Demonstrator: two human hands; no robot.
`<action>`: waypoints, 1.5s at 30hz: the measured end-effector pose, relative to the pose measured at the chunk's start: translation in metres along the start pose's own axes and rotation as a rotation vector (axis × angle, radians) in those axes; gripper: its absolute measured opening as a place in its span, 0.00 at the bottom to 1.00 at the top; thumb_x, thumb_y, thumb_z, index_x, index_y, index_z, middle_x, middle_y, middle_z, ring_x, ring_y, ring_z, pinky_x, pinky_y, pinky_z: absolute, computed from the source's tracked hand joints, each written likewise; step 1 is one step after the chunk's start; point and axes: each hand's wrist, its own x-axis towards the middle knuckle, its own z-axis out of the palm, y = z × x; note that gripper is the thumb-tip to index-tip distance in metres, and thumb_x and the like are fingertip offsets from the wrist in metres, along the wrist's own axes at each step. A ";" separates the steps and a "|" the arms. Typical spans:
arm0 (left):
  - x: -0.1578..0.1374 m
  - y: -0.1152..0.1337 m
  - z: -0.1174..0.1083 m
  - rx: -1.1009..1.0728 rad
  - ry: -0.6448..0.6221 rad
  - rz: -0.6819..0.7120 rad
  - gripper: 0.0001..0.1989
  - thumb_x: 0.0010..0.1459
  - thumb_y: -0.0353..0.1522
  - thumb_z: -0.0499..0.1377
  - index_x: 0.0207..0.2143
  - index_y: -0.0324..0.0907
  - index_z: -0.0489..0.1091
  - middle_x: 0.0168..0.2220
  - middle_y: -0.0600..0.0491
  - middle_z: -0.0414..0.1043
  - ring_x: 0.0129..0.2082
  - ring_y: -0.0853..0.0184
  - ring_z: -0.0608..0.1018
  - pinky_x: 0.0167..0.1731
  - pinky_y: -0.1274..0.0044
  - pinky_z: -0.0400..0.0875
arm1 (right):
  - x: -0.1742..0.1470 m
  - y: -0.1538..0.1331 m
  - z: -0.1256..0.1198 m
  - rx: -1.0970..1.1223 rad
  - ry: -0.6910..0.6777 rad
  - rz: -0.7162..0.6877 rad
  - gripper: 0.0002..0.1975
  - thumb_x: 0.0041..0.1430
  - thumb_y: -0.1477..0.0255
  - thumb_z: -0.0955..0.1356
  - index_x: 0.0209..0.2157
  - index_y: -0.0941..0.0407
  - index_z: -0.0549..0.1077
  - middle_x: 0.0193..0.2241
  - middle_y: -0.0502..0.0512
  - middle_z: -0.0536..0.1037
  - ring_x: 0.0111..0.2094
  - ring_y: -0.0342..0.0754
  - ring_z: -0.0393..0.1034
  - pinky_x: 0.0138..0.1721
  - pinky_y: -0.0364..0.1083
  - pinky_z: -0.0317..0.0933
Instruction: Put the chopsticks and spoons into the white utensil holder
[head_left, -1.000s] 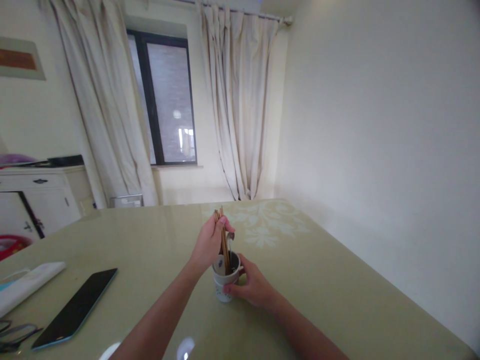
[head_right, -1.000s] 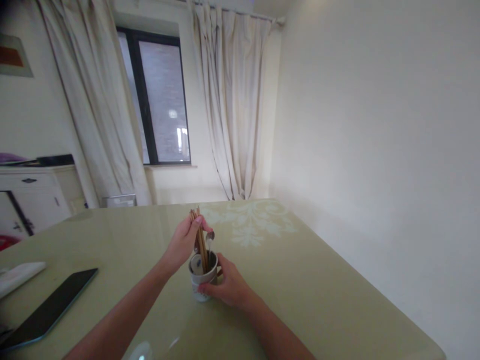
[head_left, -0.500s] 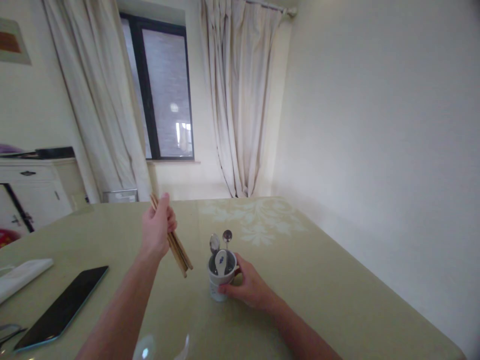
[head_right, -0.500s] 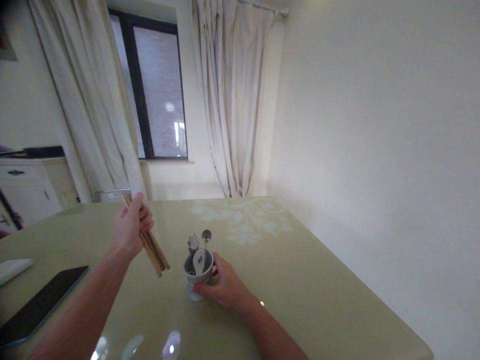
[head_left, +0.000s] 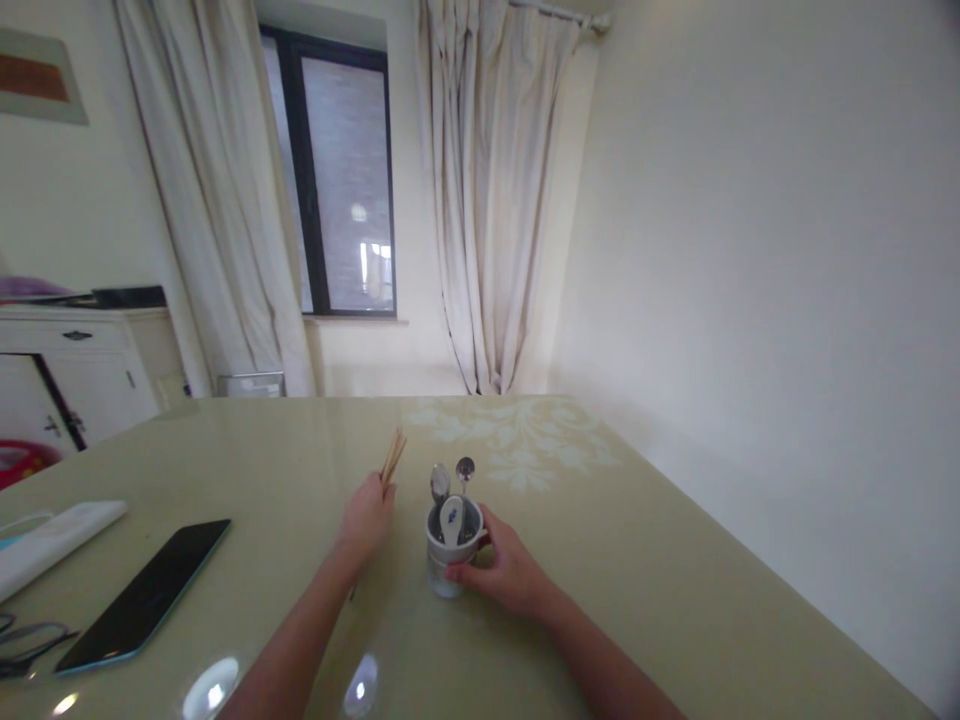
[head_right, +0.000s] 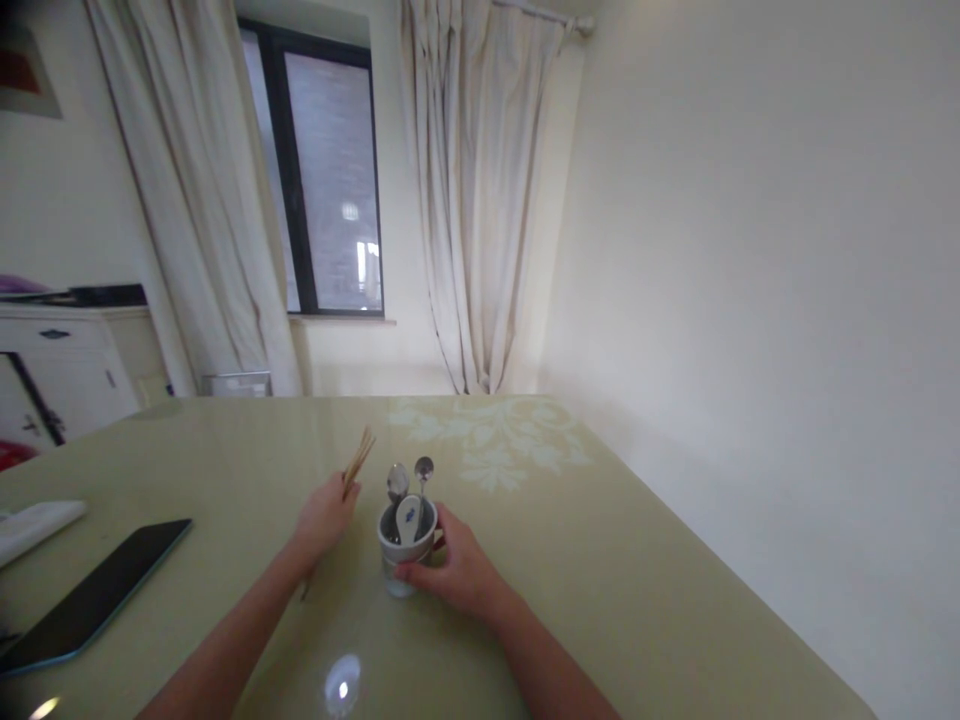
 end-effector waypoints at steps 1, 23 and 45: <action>-0.003 -0.005 0.003 0.035 0.005 0.010 0.14 0.66 0.39 0.53 0.33 0.42 0.72 0.36 0.40 0.78 0.42 0.51 0.81 0.44 0.65 0.71 | 0.000 0.000 0.000 0.008 -0.002 0.003 0.33 0.54 0.58 0.80 0.57 0.53 0.73 0.50 0.59 0.82 0.47 0.57 0.76 0.47 0.53 0.69; -0.054 0.049 -0.006 -0.774 -0.302 0.170 0.28 0.62 0.56 0.59 0.40 0.42 0.81 0.41 0.46 0.84 0.43 0.54 0.84 0.46 0.66 0.78 | -0.001 -0.012 -0.002 -0.047 -0.016 -0.057 0.33 0.54 0.63 0.81 0.59 0.52 0.72 0.54 0.59 0.80 0.54 0.60 0.74 0.56 0.56 0.67; -0.008 -0.039 -0.019 0.557 -0.106 0.062 0.23 0.73 0.31 0.43 0.49 0.38 0.78 0.50 0.39 0.76 0.44 0.57 0.82 0.45 0.68 0.73 | 0.052 -0.031 -0.034 -0.239 0.303 -0.150 0.25 0.67 0.50 0.70 0.54 0.54 0.76 0.46 0.60 0.83 0.42 0.53 0.77 0.41 0.49 0.69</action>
